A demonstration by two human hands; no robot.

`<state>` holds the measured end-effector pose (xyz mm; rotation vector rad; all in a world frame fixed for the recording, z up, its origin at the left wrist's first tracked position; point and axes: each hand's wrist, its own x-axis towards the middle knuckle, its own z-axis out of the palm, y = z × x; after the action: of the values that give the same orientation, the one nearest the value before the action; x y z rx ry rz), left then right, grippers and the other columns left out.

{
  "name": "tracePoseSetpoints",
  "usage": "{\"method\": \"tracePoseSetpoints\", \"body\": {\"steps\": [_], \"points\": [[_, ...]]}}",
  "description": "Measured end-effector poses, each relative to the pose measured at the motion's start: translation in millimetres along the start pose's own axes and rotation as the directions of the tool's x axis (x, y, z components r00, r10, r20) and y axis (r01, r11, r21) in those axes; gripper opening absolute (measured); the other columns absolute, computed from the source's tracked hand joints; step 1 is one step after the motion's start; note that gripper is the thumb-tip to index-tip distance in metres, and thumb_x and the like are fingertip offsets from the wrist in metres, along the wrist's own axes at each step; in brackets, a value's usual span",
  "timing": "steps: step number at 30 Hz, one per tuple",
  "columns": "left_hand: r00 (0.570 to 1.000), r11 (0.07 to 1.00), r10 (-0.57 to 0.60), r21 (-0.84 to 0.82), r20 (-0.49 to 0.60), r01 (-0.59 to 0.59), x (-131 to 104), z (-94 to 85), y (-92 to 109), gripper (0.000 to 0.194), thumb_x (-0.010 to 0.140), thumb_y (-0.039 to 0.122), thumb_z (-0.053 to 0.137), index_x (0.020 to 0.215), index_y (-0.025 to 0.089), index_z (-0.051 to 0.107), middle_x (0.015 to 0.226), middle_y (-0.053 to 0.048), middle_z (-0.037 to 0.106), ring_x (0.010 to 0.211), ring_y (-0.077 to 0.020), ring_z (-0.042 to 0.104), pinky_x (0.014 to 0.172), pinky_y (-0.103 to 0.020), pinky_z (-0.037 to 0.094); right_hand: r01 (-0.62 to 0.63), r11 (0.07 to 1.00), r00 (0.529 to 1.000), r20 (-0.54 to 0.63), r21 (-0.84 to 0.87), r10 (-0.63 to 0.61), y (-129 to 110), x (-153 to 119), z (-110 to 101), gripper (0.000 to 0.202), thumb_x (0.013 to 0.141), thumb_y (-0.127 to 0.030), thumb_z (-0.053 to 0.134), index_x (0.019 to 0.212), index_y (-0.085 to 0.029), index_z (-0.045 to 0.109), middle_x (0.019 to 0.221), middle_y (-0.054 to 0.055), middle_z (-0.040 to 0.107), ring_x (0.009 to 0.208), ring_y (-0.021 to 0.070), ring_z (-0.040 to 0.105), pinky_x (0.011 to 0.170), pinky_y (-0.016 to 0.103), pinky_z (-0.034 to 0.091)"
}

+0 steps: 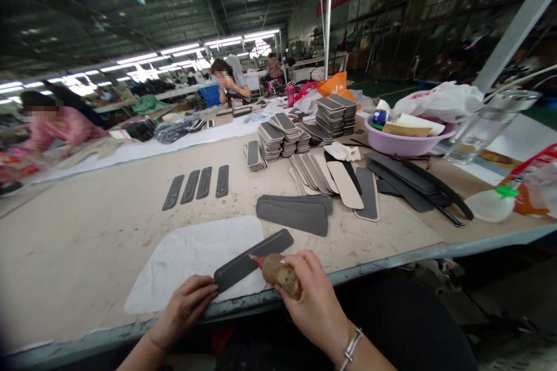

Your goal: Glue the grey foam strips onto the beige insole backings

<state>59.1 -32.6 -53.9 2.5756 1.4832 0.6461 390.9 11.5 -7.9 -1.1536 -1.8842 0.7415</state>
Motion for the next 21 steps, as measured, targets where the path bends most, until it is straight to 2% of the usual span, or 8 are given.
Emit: {"method": "tracePoseSetpoints", "body": {"steps": [4,8,12,17,21], "points": [[1.0,1.0,0.016,-0.014,0.011,-0.016,2.3,-2.0,3.0,0.021,0.087,0.015,0.049,0.101,0.021,0.064,0.093,-0.006,0.064,0.084,-0.0143,0.059,0.075,-0.027,0.052,0.029,0.995,0.99,0.134,0.1,-0.042,-23.1,-0.3,25.5,0.032,0.073,-0.009,0.059,0.101,-0.024,0.054,0.1,0.006,0.049,0.093,0.0198,0.051,0.083,0.033,0.047],[1.0,1.0,0.011,-0.013,-0.004,-0.011,3.6,-2.1,3.5,0.02,0.087,0.018,0.049,0.098,0.021,0.065,0.092,-0.006,0.065,0.083,-0.0142,0.06,0.073,-0.027,0.052,0.043,0.996,0.983,0.173,0.079,-0.056,-30.6,1.2,35.8,0.035,0.069,-0.005,0.059,0.098,-0.024,0.055,0.098,0.005,0.05,0.094,0.0207,0.05,0.082,0.034,0.047],[1.0,1.0,-0.004,-0.03,-0.006,0.004,2.4,-0.5,1.8,0.02,0.087,0.018,0.049,0.099,0.021,0.065,0.092,-0.007,0.065,0.083,-0.0149,0.06,0.073,-0.028,0.052,0.013,1.0,0.991,0.131,0.028,-0.017,-21.1,2.8,23.1,0.033,0.072,-0.008,0.059,0.1,-0.024,0.054,0.1,0.006,0.051,0.094,0.0213,0.051,0.082,0.036,0.047],[0.999,0.997,-0.032,-0.066,-0.007,0.031,1.6,-0.4,1.7,0.019,0.087,0.018,0.049,0.097,0.021,0.065,0.091,-0.007,0.065,0.083,-0.0149,0.059,0.073,-0.028,0.052,-0.053,0.987,0.999,-0.001,-0.15,0.054,11.3,2.9,-7.7,0.032,0.075,-0.017,0.061,0.105,-0.024,0.05,0.104,0.007,0.048,0.095,0.0236,0.051,0.085,0.04,0.047],[0.999,0.996,-0.047,-0.07,-0.006,0.047,0.7,-0.2,2.5,0.019,0.088,0.018,0.048,0.096,0.021,0.065,0.09,-0.006,0.065,0.082,-0.0143,0.059,0.073,-0.028,0.051,-0.034,0.978,0.997,-0.079,-0.205,0.019,23.5,3.0,-14.6,0.034,0.076,-0.021,0.063,0.106,-0.025,0.048,0.104,0.007,0.047,0.095,0.0237,0.05,0.086,0.041,0.046]]}}
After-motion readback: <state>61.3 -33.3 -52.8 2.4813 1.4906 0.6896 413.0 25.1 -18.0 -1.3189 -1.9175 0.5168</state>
